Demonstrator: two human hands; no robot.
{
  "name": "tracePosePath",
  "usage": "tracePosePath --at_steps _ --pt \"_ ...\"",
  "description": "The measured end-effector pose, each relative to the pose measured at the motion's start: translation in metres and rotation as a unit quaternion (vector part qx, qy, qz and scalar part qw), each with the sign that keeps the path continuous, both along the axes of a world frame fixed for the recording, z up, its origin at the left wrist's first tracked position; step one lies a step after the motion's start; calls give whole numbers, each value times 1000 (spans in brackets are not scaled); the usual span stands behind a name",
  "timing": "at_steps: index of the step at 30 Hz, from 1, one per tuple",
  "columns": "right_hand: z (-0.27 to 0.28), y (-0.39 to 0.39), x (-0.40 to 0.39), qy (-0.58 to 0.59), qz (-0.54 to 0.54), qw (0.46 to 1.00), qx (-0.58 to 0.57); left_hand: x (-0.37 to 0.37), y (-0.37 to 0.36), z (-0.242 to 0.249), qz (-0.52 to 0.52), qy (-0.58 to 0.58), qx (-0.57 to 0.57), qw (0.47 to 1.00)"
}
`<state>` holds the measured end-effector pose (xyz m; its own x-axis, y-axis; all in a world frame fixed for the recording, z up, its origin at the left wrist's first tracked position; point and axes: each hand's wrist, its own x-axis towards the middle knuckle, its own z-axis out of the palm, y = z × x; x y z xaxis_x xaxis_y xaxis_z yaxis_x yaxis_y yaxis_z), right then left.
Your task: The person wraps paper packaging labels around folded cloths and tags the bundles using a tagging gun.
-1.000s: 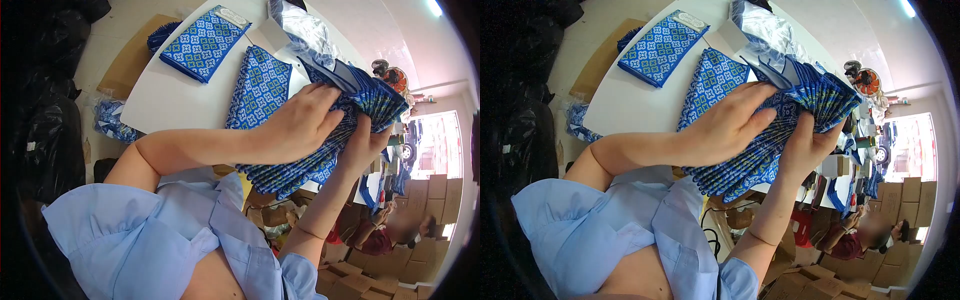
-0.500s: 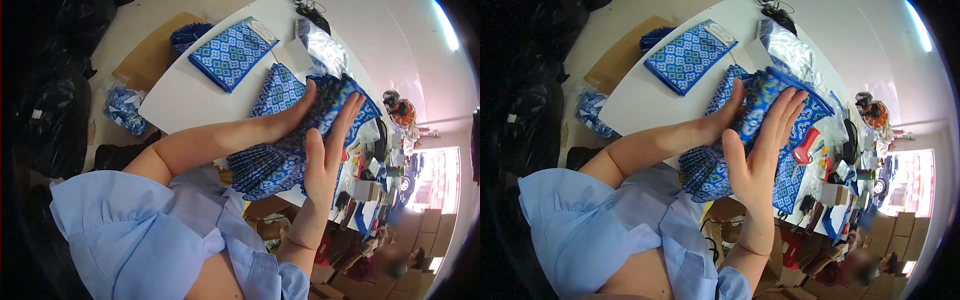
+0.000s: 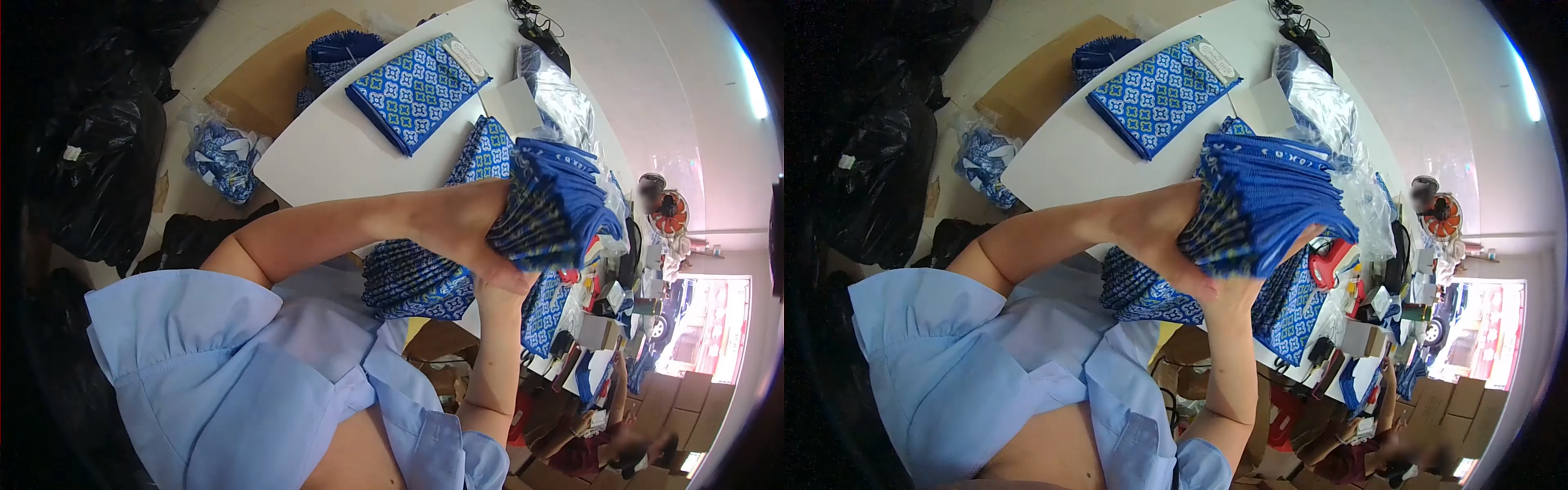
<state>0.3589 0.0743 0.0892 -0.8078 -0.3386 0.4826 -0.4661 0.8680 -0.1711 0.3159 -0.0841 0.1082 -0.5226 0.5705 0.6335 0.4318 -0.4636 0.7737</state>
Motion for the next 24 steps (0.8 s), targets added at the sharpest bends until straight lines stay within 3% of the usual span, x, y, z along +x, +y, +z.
tracePosePath --at_steps 1,5,7,9,10,12,14,16,18,21,24 --pt "-3 4 5 -51 -25 998 22 1 -1 0 14 25 2 1000" --pt "-3 9 17 -33 -27 991 129 7 -13 -2 67 58 38 995" --pt "7 4 17 127 37 991 -30 12 -20 -4 -5 -47 28 998" --pt "17 -2 16 282 97 936 -187 17 -24 -6 -43 -119 34 991" --pt "19 -4 15 312 77 917 -236 19 -27 -8 -74 -165 43 983" --pt "36 -10 19 273 -16 927 -257 20 -31 -12 -107 -213 45 970" --pt "45 -1 17 109 -25 935 -338 19 -33 -15 -136 -162 47 976" --pt "47 15 12 -61 -4 897 -439 23 -36 -13 -149 -173 33 973" --pt "40 34 15 -116 0 867 -484 21 -35 -14 -155 -202 14 967" --pt "21 55 35 -63 -4 853 -519 14 -35 -16 -183 -164 -30 969" --pt "6 61 48 5 -8 849 -529 19 -38 -4 -102 -227 -29 968"
